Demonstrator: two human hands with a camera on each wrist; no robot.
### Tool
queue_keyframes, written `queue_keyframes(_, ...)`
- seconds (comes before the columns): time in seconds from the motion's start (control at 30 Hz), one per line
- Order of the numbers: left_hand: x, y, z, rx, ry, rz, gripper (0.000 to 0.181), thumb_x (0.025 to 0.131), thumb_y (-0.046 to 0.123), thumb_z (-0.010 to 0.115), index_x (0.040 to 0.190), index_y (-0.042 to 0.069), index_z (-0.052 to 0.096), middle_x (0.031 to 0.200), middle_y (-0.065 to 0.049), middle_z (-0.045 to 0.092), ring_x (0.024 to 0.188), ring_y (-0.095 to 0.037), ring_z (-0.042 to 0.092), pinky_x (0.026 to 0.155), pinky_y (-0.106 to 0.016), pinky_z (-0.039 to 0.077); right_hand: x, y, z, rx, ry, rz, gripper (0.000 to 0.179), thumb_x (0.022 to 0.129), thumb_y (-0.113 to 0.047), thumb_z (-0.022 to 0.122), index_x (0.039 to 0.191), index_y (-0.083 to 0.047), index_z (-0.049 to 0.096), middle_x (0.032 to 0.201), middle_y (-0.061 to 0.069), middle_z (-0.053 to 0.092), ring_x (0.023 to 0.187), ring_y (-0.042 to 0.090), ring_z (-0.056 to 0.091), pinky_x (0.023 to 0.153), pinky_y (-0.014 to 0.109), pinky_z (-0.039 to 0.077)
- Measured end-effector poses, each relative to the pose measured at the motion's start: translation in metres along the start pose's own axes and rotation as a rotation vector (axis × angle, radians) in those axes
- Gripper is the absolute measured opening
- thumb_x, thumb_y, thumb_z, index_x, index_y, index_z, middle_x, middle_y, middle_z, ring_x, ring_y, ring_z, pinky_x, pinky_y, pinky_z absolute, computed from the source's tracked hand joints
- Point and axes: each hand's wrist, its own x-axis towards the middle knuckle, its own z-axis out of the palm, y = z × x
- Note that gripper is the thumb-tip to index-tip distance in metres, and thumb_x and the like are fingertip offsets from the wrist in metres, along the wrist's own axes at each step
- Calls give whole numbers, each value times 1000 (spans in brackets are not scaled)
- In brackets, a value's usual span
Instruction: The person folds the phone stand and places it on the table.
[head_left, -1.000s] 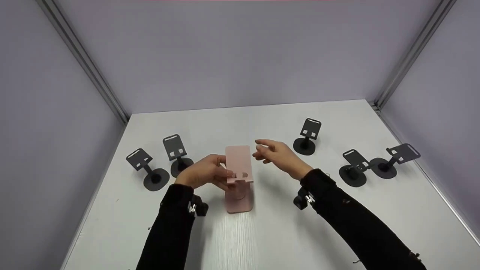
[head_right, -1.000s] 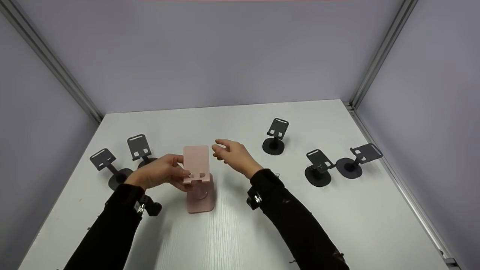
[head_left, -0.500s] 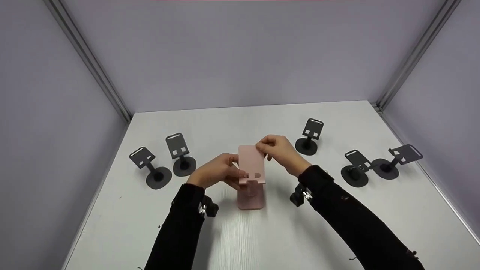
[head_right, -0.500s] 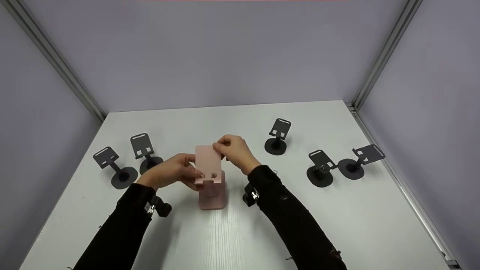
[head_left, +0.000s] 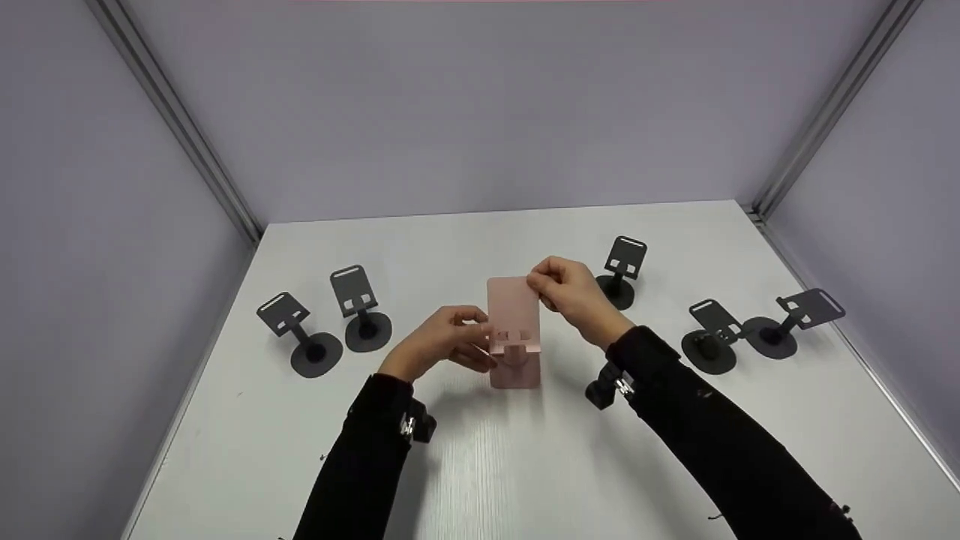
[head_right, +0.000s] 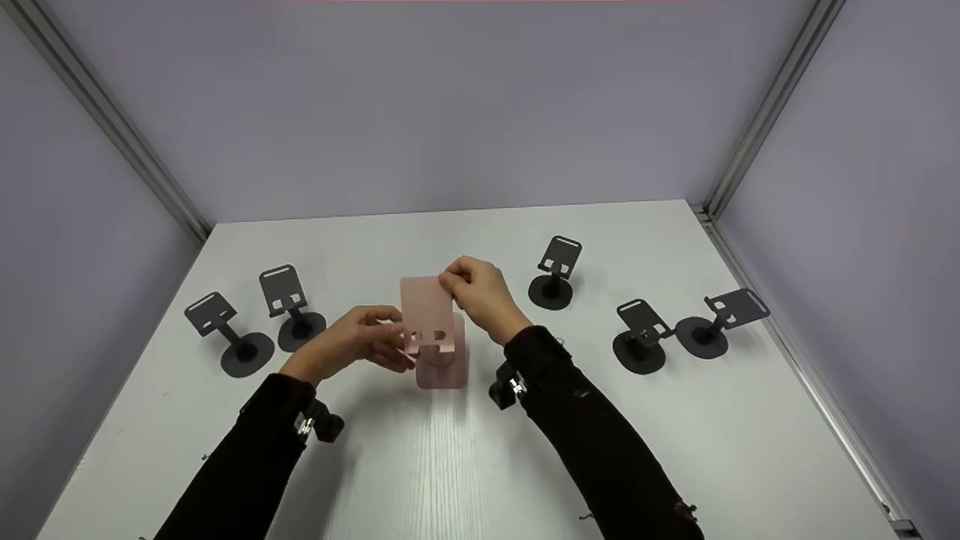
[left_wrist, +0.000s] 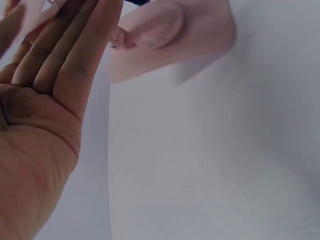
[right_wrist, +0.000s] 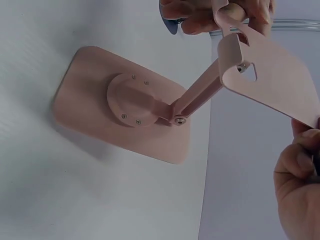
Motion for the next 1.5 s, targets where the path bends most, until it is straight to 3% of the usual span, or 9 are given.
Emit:
queue_keyframes(0.13,3,-12,-3,40,198,10,39,104,37,59,108,-1,65,90,-27,74,70,-34,75,67,-43,63,0,-4,-4,32,18,-5,14,102,-12,63,96,0,63,71,-1,52,62,8,45,55,19,37)
queue_keyframes(0.23,8,-23,-2,158,371,-38,42,103,39,60,107,-2,66,76,-22,73,55,-25,70,56,-36,61,1,-7,-4,54,13,-12,13,102,-11,63,96,0,63,71,-1,51,62,8,46,55,19,37)
queue_keyframes(0.3,11,-29,0,240,433,-82,43,102,41,62,110,-1,66,73,-18,73,52,-23,68,55,-35,60,1,-9,-4,60,9,-23,13,102,-12,63,96,0,63,71,-1,52,62,8,47,55,19,37)
queue_keyframes(0.4,14,-36,4,272,428,-111,44,101,40,63,118,0,64,88,-18,75,68,-32,73,61,-39,62,1,-12,-3,71,6,-43,14,102,-11,63,96,1,63,71,0,52,61,9,47,54,19,37)
queue_keyframes(0.53,17,-42,9,214,331,-92,37,102,27,63,126,-1,64,107,-20,72,91,-40,73,74,-47,63,0,-16,-3,85,5,-63,14,103,-11,62,98,2,63,73,1,52,62,9,48,55,19,38)
queue_keyframes(0.7,22,-45,13,154,274,-52,25,98,11,64,118,-4,67,98,-16,75,83,-25,75,78,-44,63,0,-16,-1,97,0,-90,13,102,-10,62,97,1,63,72,1,52,61,9,48,54,19,39)
queue_keyframes(0.83,25,-45,14,112,321,-52,15,95,6,66,106,-4,67,89,-13,75,77,-19,74,73,-37,63,0,-17,-2,100,-10,-106,13,102,-11,63,95,0,63,71,1,53,60,9,48,54,20,39)
queue_keyframes(1.1,27,-38,10,177,424,-46,6,92,2,65,96,-1,65,83,-11,71,73,-17,72,68,-32,63,0,-17,-8,96,-20,-109,14,100,-14,67,94,-2,65,73,1,53,64,10,47,57,21,37)
queue_keyframes(1.5,24,-36,1,247,560,57,8,91,-6,64,87,1,64,77,-9,68,65,-16,67,62,-32,62,-1,-16,-10,70,-97,-105,17,98,-16,71,90,-2,66,75,3,56,65,11,43,60,22,35)
